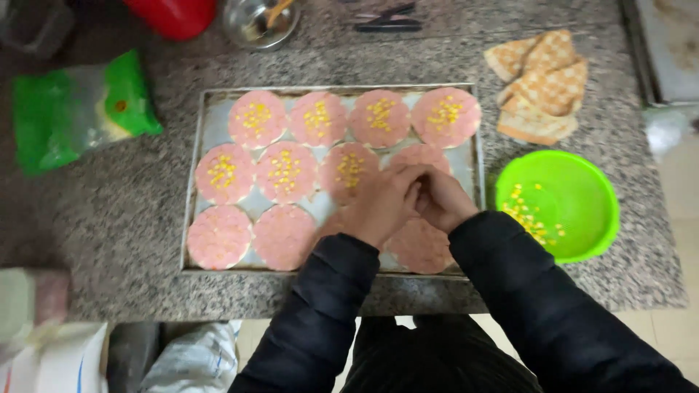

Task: The person places corn kernels by hand onto small round pizza bases topped with ham slices arranged on a metal baking tray. The person repeatedly reaches into a green colander to gather corn and distributes it across each base.

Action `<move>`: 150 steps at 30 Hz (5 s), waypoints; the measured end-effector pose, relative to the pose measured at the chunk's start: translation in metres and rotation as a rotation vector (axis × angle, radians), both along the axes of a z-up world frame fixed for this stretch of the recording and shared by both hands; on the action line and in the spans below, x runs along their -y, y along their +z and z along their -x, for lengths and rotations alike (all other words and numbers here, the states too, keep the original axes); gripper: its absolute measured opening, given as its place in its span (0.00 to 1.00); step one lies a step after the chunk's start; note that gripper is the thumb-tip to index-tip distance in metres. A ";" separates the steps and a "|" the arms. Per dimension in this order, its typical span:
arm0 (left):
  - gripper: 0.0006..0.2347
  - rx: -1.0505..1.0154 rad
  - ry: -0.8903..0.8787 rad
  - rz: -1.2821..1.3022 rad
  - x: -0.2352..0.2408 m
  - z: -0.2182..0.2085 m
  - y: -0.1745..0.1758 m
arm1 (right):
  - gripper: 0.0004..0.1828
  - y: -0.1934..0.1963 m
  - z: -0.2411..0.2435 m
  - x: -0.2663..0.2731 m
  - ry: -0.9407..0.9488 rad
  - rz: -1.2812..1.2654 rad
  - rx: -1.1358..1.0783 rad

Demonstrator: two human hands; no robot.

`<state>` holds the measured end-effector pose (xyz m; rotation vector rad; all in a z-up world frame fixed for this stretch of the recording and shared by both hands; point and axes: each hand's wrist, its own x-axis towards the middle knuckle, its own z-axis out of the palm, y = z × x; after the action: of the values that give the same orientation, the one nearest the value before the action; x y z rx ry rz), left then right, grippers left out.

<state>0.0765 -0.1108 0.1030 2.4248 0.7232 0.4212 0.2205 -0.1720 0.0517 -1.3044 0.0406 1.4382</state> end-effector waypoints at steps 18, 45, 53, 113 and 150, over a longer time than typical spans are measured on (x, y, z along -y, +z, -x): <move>0.35 -0.110 0.241 0.646 0.175 -0.145 -0.060 | 0.26 -0.110 -0.251 0.133 0.818 0.335 1.636; 0.34 -0.159 0.465 0.579 0.185 -0.156 -0.058 | 0.22 -0.030 -0.174 0.174 0.984 0.116 1.253; 0.35 -0.198 0.312 0.546 0.165 -0.146 -0.035 | 0.28 0.003 -0.224 0.171 0.772 0.169 1.135; 0.07 -0.067 0.255 0.100 -0.032 -0.065 -0.111 | 0.20 -0.049 -0.106 -0.019 0.806 0.073 1.270; 0.13 -0.226 0.194 0.040 -0.041 -0.070 -0.103 | 0.16 -0.076 -0.109 -0.005 0.666 -0.055 1.297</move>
<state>0.1463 -0.0697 0.0004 2.3971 1.0606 0.2056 0.3292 -0.1675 -0.0243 -2.0779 -1.3702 0.8113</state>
